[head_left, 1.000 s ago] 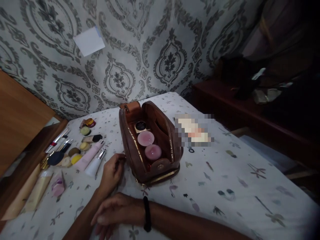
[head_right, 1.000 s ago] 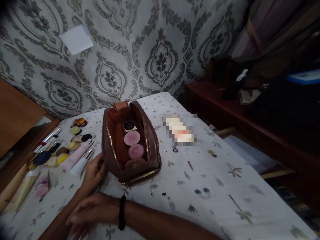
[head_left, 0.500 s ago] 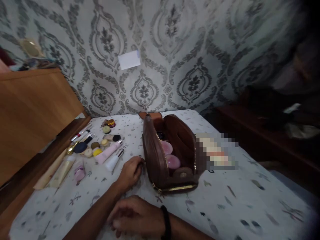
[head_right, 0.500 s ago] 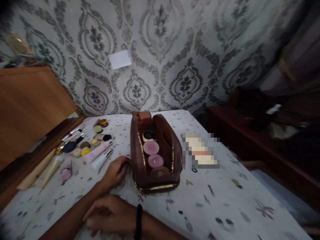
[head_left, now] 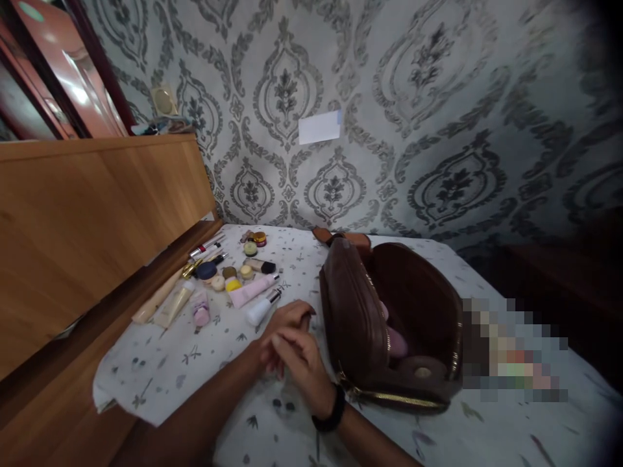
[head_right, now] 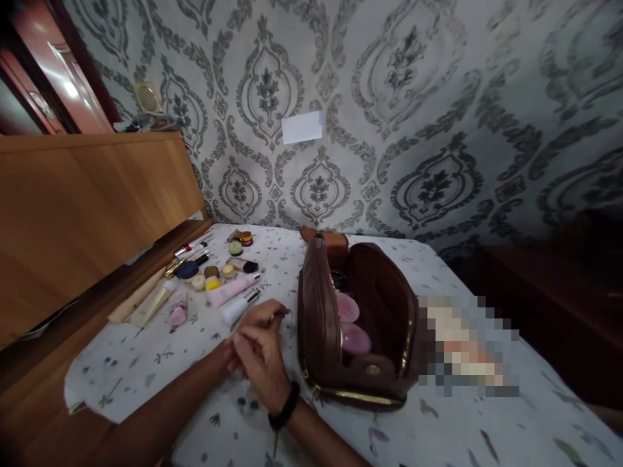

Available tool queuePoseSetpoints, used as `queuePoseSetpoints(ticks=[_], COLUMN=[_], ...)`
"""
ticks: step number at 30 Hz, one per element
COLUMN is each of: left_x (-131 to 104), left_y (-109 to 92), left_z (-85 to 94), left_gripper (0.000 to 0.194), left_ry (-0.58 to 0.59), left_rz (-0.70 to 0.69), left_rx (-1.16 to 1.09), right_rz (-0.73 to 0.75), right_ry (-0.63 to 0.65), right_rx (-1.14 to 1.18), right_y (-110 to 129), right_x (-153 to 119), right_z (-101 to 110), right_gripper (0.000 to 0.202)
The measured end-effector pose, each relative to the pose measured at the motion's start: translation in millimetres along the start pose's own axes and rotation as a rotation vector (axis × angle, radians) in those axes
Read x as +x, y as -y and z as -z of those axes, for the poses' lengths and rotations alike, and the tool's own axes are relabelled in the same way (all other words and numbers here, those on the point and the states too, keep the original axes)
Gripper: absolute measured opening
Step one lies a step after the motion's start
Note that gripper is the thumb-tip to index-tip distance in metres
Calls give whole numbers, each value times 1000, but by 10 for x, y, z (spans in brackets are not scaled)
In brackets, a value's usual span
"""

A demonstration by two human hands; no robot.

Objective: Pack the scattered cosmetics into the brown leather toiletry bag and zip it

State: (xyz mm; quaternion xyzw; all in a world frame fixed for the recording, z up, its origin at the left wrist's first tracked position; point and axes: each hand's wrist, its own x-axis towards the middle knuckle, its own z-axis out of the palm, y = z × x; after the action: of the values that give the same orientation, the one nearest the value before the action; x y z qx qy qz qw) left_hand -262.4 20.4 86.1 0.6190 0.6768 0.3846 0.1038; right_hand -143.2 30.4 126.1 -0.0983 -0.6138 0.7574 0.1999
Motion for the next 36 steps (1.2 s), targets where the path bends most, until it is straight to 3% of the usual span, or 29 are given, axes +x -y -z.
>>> queuePoseSetpoints(ticks=[3,7,9,12,17,23,26,33,36], left_x=[47,32,24,104,491,895,970,873,655], left_y=[94,255,337,456,658,882,920,659,443], left_z=[249,632,789,951,1090,1104,1121,1347,1296], left_gripper=[25,22,21,24,31,36,30,43,44], left_ry=[-138,-342,-320,-185,-28,208,243,-25,-140], left_rz=[-19,120,204,274,274,201,198,202,165], left_rx=[179,476,597,703,740,699,662,500,40], right_rz=[35,-28,-69,-84,-89,-89,-102,-72,-50], right_ry=[-103,-158,-198,-214,-156,-135,-126,-101,-178], right_rx=[45,99,154,204,181,174,166,167,208], right_y=[-119,-272,-318,-339,-336,-347,-353,-374,-370], right_x=[62,84,93,107,114,108,102,117,123], right_z=[-35,7,49,94,95,92,98,118,113], right_gripper=[55,56,55,53,54,56,57,53,49])
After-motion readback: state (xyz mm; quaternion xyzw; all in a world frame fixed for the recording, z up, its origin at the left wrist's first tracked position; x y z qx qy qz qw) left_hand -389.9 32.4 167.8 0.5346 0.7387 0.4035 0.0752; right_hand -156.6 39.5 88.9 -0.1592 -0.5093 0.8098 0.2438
